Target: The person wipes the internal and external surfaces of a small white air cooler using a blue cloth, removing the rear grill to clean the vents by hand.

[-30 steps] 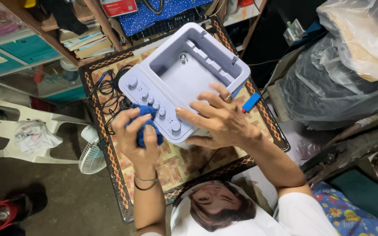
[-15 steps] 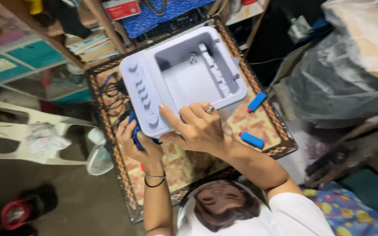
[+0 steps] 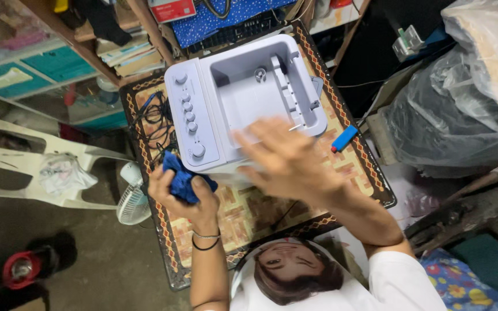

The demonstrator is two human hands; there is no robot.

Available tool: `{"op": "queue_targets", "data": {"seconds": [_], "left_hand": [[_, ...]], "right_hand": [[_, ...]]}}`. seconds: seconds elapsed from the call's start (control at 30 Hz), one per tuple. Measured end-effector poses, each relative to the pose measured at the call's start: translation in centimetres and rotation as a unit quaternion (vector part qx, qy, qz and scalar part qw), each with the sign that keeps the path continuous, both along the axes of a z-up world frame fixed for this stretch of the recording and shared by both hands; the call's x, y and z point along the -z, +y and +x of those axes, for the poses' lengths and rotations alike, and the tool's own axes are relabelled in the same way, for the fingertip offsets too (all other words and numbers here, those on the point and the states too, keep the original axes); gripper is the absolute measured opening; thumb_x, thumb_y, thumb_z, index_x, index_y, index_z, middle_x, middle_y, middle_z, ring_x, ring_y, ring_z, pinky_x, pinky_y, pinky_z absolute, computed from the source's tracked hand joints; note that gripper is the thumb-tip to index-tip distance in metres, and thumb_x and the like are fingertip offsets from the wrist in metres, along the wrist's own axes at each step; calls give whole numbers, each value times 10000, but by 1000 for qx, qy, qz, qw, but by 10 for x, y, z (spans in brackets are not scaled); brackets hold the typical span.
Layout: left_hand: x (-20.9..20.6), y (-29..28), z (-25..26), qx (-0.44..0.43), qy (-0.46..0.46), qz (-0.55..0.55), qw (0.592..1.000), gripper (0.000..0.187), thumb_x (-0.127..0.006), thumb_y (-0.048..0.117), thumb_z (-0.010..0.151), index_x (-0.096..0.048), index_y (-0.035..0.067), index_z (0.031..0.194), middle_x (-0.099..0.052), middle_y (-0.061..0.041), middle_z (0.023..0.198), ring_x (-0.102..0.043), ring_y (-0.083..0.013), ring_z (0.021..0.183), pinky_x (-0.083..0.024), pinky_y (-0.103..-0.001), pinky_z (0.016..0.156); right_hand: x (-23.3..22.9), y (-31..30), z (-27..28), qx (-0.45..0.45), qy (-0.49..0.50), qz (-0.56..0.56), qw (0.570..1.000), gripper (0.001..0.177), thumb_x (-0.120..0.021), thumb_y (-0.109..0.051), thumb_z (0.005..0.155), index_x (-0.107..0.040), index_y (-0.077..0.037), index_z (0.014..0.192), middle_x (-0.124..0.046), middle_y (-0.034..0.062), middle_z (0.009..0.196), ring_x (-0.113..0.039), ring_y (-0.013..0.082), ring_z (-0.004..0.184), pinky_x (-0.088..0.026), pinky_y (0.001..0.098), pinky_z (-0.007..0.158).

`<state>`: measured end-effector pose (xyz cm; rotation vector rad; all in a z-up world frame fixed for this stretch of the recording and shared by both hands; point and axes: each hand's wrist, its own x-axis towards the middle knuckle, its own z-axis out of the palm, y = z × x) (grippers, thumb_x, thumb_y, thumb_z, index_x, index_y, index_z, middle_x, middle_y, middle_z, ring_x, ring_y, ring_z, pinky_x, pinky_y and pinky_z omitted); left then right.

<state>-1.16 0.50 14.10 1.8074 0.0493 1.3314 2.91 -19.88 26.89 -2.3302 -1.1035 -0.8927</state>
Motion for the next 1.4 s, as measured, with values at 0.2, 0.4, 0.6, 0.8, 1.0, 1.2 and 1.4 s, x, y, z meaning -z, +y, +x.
{"op": "queue_targets", "data": {"seconds": [0.2,0.4,0.6,0.8,1.0,1.2,1.4], "left_hand": [[23,-44,-23,34,5,52,998,462,-702,297,941,-462,147,1306,-424,-166,1311,-399,-352,1297,-285,-527,1198],[72,-57,6,71,-29,302,950,205,-831,278,789,-743,198,956,-527,-91,988,-557,-302,886,-475,-455,746],[46,-21,16,-90,-19,122,988,256,-647,205,1008,-527,149,1227,-441,-175,1269,-460,-352,1232,-397,-498,1062],[35,-61,19,17,-3,19,1000,215,-603,181,1047,-533,123,1242,-454,-171,1308,-497,-349,1224,-432,-519,1085],[67,-66,19,46,-51,183,981,296,-684,221,864,-558,178,1128,-447,-148,1158,-463,-355,1110,-415,-505,971],[33,-8,54,-41,56,-5,998,316,-535,248,1059,-517,-23,1220,-516,-184,1242,-482,-360,1243,-368,-528,1138],[31,-37,14,38,17,-16,999,356,-505,367,1104,-534,26,1199,-510,-173,1301,-476,-348,1317,-351,-502,1148]], "right_hand": [[5,-53,40,-11,-40,-2,999,562,-795,-608,811,-670,-66,734,-684,72,832,-684,272,884,-505,502,996],[22,-56,32,-26,-2,47,999,538,-810,-566,869,-653,-73,723,-705,52,807,-748,244,958,-493,499,1064],[10,-34,12,-26,35,58,997,254,-754,-290,835,-673,-50,816,-723,106,903,-737,259,961,-492,510,1045],[3,-10,-6,-40,125,43,990,205,-665,-128,785,-621,11,930,-667,161,986,-685,326,898,-519,423,987],[-20,-27,9,-110,24,-5,994,315,-639,-199,695,-626,-21,955,-696,115,984,-698,319,1016,-387,554,1033],[-4,-14,26,-133,47,-9,990,304,-627,-285,816,-663,-20,961,-665,101,790,-665,268,796,-489,449,830],[6,14,-2,-97,60,22,993,360,-585,-292,854,-622,37,996,-587,132,767,-599,319,715,-486,428,721]]}}
